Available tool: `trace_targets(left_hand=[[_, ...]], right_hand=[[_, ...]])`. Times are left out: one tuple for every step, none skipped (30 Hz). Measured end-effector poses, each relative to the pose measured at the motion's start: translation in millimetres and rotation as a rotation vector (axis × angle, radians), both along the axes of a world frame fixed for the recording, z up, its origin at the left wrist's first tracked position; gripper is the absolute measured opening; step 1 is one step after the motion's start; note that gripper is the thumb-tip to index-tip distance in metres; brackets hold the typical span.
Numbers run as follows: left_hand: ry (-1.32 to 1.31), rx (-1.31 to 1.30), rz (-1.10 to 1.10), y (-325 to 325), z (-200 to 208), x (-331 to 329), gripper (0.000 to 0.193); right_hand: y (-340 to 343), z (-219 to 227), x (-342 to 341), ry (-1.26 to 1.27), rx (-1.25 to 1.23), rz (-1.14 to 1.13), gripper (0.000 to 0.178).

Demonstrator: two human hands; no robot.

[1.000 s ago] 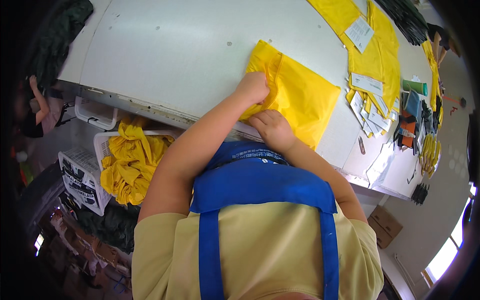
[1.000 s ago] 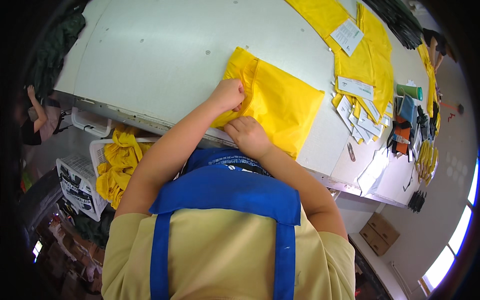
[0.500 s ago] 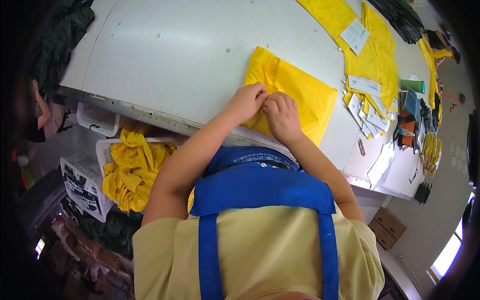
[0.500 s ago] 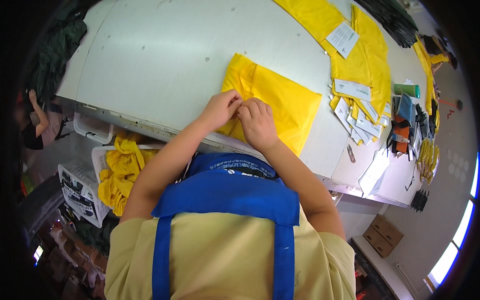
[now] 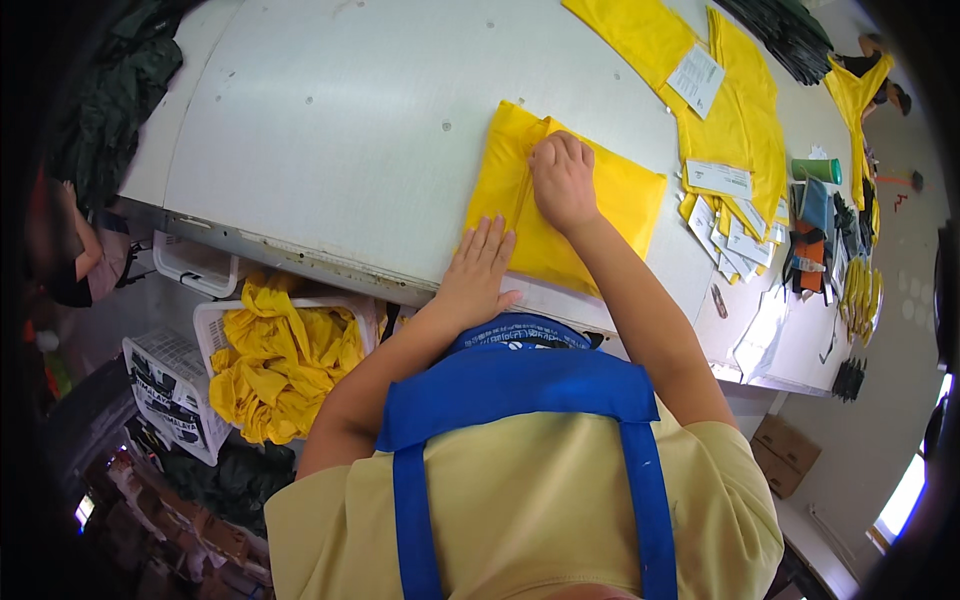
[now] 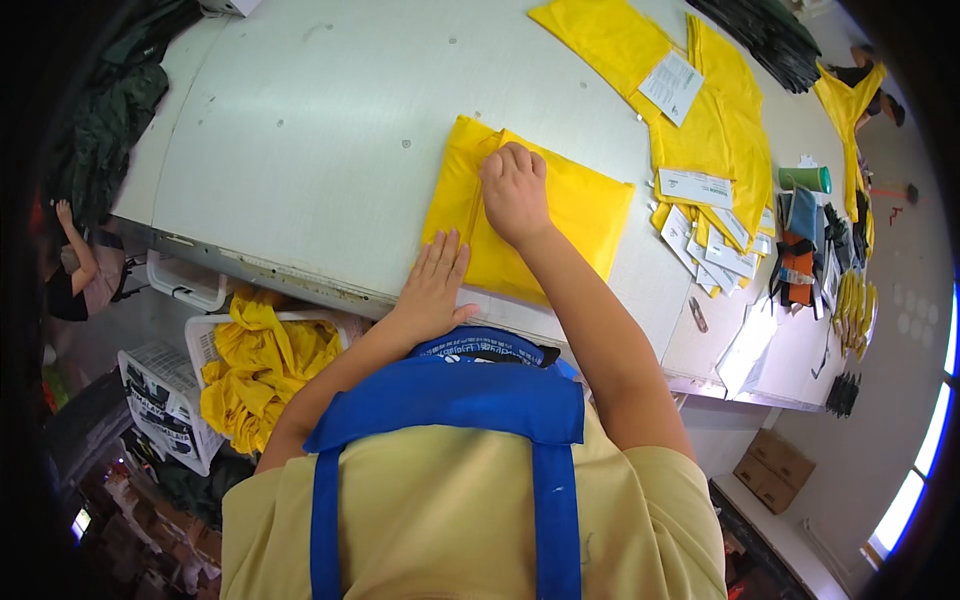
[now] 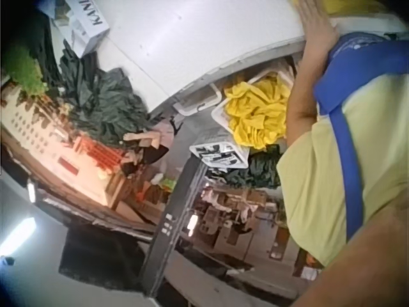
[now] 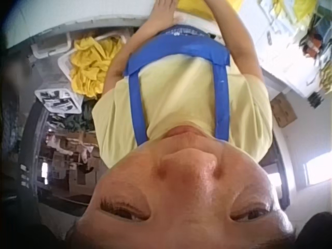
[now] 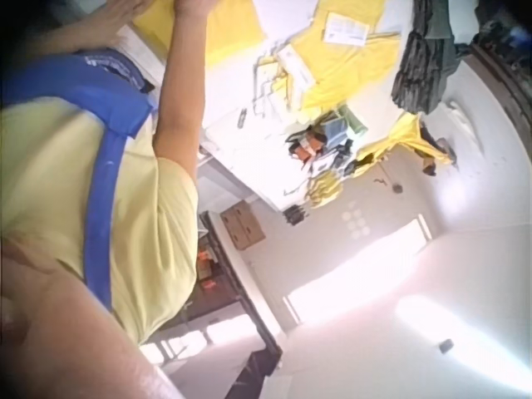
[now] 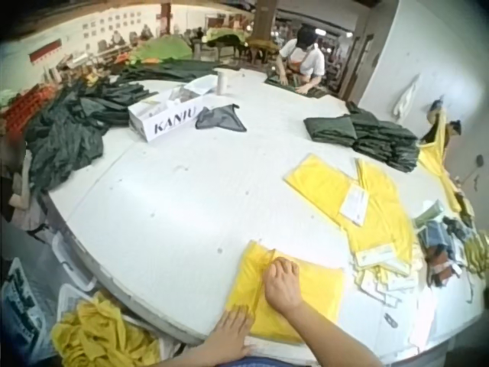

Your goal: The person folds a yellow raincoat on a white table. They smooth the fabric, fold the sleeves, and fold the body of the coat into a compact rectangle. The person uses a small blade to cut a tag or string from the garment during the process.

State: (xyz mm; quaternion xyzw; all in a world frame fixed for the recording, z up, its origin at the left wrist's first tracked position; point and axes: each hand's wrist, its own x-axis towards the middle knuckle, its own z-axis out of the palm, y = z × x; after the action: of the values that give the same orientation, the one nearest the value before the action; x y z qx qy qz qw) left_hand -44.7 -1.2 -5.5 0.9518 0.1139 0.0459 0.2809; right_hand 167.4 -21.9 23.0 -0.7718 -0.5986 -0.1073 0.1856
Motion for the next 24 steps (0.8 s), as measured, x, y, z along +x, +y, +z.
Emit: trace_targets(left_hand=[[-0.003, 0.001, -0.011, -0.1, -1.9, 0.1, 0.089], [-0.006, 0.003, -0.024, 0.2, -2.7, 0.7, 0.089], [-0.004, -0.007, -0.023, 1.0, -1.2, 1.2, 0.088], [-0.003, -0.018, -0.023, 1.9, 1.2, 2.4, 0.088], [-0.001, -0.027, -0.024, 2.5, 2.9, 3.3, 0.087], [0.016, -0.033, -0.022, 2.5, 2.1, 1.1, 0.086], [0.025, -0.038, -0.032, 0.0, 1.7, -2.4, 0.086], [0.035, -0.043, -0.041, -2.2, 1.5, -5.9, 0.085], [0.03, -0.036, -0.06, -5.2, 1.3, -7.6, 0.084], [0.026, -0.028, -0.077, -7.9, 1.5, -9.4, 0.084], [0.022, -0.02, -0.093, -8.0, 1.3, -9.2, 0.083], [0.031, -0.021, -0.089, -8.0, 1.2, -11.4, 0.082], [0.037, -0.022, -0.099, -8.0, 2.8, -10.6, 0.081], [0.044, -0.023, -0.107, -8.9, 3.8, -9.4, 0.081], [0.048, -0.031, -0.108, -9.9, 3.0, -11.7, 0.08], [0.048, -0.037, -0.11, -8.8, 3.4, -12.1, 0.08], [0.048, -0.042, -0.114, -7.3, 4.0, -13.1, 0.08], [0.019, -0.079, -0.114, -3.4, 5.5, -12.8, 0.079], [-0.01, -0.115, -0.117, 1.1, 7.5, -13.0, 0.078], [-0.038, -0.151, -0.124, 5.7, 9.2, -12.8, 0.077], [-0.078, -0.187, 0.072, 9.8, 4.0, -10.0, 0.074], [-0.119, -0.228, 0.259, 12.3, -5.2, -6.1, 0.072], [-0.159, -0.269, 0.44, 16.4, -14.3, -0.8, 0.07], [-0.161, -0.747, 0.587, 25.1, -20.8, 14.0, 0.064]], right_hand=[[3.5, -0.1, 3.3, -0.009, 0.009, 0.012, 0.011], [7.1, -0.9, 5.6, -0.009, -0.012, 0.008, 0.011], [11.1, -1.5, 5.9, -0.007, -0.032, 0.004, 0.012], [13.2, -0.8, 5.9, -0.005, -0.053, -0.001, 0.012], [9.7, 2.0, 4.7, 0.002, -0.077, 0.053, 0.013], [7.2, 9.8, 0.4, 0.008, -0.097, 0.121, 0.013], [1.2, 17.7, -2.4, 0.008, -0.118, 0.176, 0.013], [-6.5, 21.5, -5.2, 0.015, -0.086, 0.217, 0.014], [-16.5, 24.3, -6.4, 0.017, -0.059, 0.255, 0.014], [-21.0, 25.1, -5.2, 0.02, -0.033, 0.295, 0.014], [-17.2, 23.5, -0.5, -0.029, -0.039, 0.272, 0.013], [-10.9, 16.6, 1.3, -0.036, -0.012, 0.199, 0.012], [-4.3, 10.3, 7.3, -0.045, 0.013, 0.112, 0.011], [3.6, 6.1, 15.0, -0.055, 0.039, 0.026, 0.011], [15.1, 2.4, 21.6, -0.015, 0.044, -0.053, 0.01], [21.9, 0.8, 27.4, 0.063, 0.011, -0.063, 0.01], [26.0, -0.5, 32.4, 0.14, -0.022, -0.074, 0.01], [28.9, 1.0, 36.7, 0.212, -0.052, -0.079, 0.01], [26.7, 1.9, 39.3, 0.241, -0.102, -0.096, 0.014], [20.6, 2.6, 37.9, 0.248, -0.052, -0.149, 0.017], [11.0, 6.4, 31.7, 0.251, -0.001, -0.2, 0.019], [-2.9, 11.0, 24.2, 0.25, 0.048, -0.259, 0.022], [-18.8, 8.4, 16.3, 0.309, -0.012, -0.307, 0.032], [-37.3, 5.9, 2.7, 0.32, -0.064, -0.312, 0.036]])
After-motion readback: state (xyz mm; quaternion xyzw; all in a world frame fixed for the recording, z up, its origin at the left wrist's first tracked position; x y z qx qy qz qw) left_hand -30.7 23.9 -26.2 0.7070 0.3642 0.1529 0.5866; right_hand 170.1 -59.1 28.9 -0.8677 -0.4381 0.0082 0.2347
